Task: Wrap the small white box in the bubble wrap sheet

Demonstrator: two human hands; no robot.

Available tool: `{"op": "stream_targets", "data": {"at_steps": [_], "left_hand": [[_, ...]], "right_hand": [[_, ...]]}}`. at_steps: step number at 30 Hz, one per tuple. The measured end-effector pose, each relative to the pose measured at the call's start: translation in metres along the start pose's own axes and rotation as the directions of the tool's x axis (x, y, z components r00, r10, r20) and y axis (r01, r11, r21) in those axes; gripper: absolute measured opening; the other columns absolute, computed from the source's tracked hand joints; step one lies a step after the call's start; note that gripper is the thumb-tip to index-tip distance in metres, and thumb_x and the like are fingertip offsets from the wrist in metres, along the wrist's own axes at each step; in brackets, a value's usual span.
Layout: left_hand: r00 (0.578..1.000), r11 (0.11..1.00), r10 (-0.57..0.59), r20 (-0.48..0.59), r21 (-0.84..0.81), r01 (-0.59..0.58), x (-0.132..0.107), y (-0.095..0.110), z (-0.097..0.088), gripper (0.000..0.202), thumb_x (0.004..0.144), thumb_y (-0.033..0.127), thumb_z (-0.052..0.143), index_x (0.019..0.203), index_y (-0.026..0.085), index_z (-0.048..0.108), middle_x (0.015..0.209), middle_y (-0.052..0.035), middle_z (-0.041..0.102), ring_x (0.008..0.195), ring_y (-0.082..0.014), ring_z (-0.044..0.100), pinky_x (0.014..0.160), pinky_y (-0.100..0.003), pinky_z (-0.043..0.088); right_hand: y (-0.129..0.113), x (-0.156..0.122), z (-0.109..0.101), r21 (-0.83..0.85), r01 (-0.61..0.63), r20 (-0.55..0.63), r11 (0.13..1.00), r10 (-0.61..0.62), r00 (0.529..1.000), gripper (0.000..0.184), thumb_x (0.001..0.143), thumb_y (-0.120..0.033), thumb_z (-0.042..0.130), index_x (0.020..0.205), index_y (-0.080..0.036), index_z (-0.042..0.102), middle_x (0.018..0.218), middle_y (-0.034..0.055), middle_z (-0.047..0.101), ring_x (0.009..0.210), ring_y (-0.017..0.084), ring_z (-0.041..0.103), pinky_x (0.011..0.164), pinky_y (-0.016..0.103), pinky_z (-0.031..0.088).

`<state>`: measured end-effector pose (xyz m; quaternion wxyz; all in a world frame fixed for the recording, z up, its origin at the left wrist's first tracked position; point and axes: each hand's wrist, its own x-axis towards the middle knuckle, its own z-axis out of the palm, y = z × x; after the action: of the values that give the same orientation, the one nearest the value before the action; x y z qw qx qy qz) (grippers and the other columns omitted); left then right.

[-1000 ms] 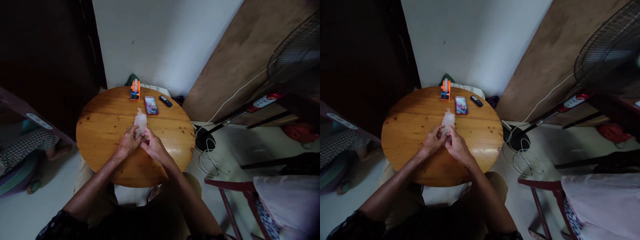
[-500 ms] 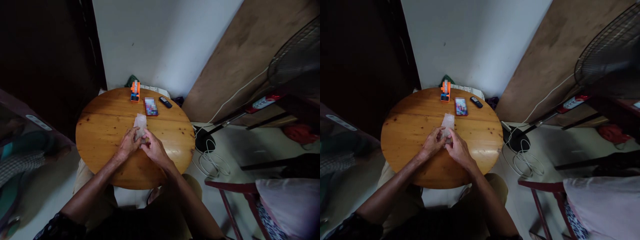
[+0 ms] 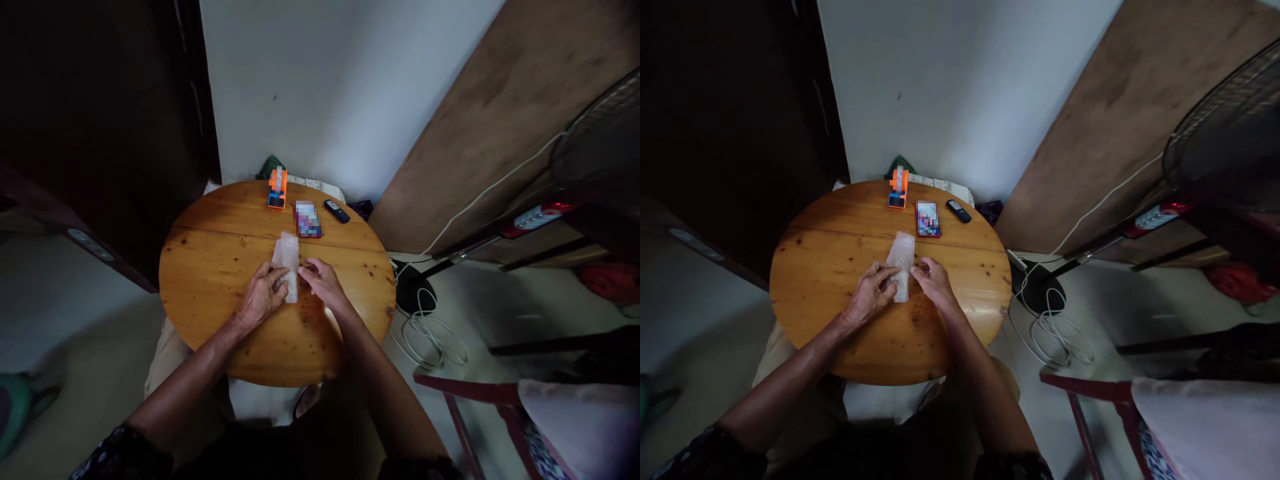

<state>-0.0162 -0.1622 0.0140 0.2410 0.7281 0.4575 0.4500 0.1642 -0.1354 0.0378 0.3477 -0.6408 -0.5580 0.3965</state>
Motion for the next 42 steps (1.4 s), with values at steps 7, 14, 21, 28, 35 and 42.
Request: {"op": "stream_targets", "data": {"at_steps": [7, 14, 21, 28, 35, 42], "left_hand": [[1.0, 1.0, -0.015, 0.013, 0.027, 0.014, 0.002, 0.002, -0.001, 0.032, 0.082, 0.015, 0.06, 0.111, 0.013, 0.072, 0.098, -0.0072, 0.061, 0.078, -0.0142, 0.06, 0.073, -0.026, 0.053], [0.999, 0.999, -0.039, 0.025, 0.022, 0.039, 0.002, 0.002, 0.0, 0.03, 0.082, 0.017, 0.06, 0.109, 0.017, 0.073, 0.098, -0.0056, 0.061, 0.074, -0.0125, 0.057, 0.073, -0.026, 0.053], [0.996, 0.996, -0.074, 0.046, 0.046, 0.072, 0.001, 0.007, -0.001, 0.032, 0.082, 0.018, 0.058, 0.111, 0.016, 0.073, 0.102, -0.0078, 0.06, 0.087, -0.0169, 0.062, 0.08, -0.028, 0.055], [0.997, 0.985, -0.082, 0.01, 0.151, 0.08, -0.001, 0.01, -0.001, 0.031, 0.083, 0.022, 0.058, 0.111, 0.018, 0.072, 0.107, -0.0094, 0.061, 0.1, -0.0225, 0.063, 0.09, -0.035, 0.054], [0.974, 0.956, -0.15, -0.173, 0.225, 0.187, -0.001, 0.009, 0.0, 0.034, 0.073, 0.025, 0.069, 0.106, 0.017, 0.062, 0.102, -0.0098, 0.061, 0.102, -0.0282, 0.06, 0.094, -0.045, 0.053], [0.983, 0.991, -0.087, -0.161, 0.083, 0.101, -0.001, -0.004, 0.001, 0.057, 0.072, 0.019, 0.069, 0.127, 0.019, 0.055, 0.132, -0.0135, 0.055, 0.129, -0.0289, 0.051, 0.111, -0.046, 0.044]], "right_hand": [[-0.015, 0.024, 0.008, 0.13, -0.115, 0.021, 0.985, 0.113, 0.993, 0.034, 0.075, -0.033, 0.074, 0.102, -0.014, 0.063, 0.066, -0.0029, 0.061, 0.05, 0.009, 0.052, 0.037, 0.018, 0.029], [-0.026, 0.051, 0.012, 0.17, -0.116, 0.089, 0.979, 0.102, 0.991, 0.016, 0.067, -0.026, 0.075, 0.075, -0.017, 0.065, 0.056, -0.0056, 0.057, 0.048, 0.008, 0.044, 0.044, 0.02, 0.03], [-0.027, 0.071, 0.016, 0.316, -0.011, 0.155, 0.949, -0.04, 0.987, 0.024, 0.057, -0.028, 0.074, 0.078, -0.016, 0.07, 0.067, -0.0025, 0.067, 0.059, 0.013, 0.055, 0.057, 0.024, 0.041], [-0.038, 0.034, 0.005, 0.332, 0.174, 0.151, 0.927, -0.235, 0.96, 0.024, 0.064, -0.036, 0.073, 0.079, -0.017, 0.068, 0.07, -0.0023, 0.065, 0.065, 0.014, 0.056, 0.064, 0.026, 0.044], [-0.032, -0.004, 0.004, 0.181, 0.296, 0.123, 0.938, -0.321, 0.939, 0.02, 0.071, -0.035, 0.069, 0.081, -0.018, 0.067, 0.073, -0.0022, 0.066, 0.066, 0.014, 0.057, 0.065, 0.025, 0.045], [-0.027, -0.03, 0.0, -0.079, 0.44, 0.115, 0.895, -0.43, 0.895, 0.018, 0.079, -0.027, 0.061, 0.091, -0.019, 0.073, 0.089, 0.0027, 0.075, 0.08, 0.018, 0.067, 0.071, 0.026, 0.049]]}}
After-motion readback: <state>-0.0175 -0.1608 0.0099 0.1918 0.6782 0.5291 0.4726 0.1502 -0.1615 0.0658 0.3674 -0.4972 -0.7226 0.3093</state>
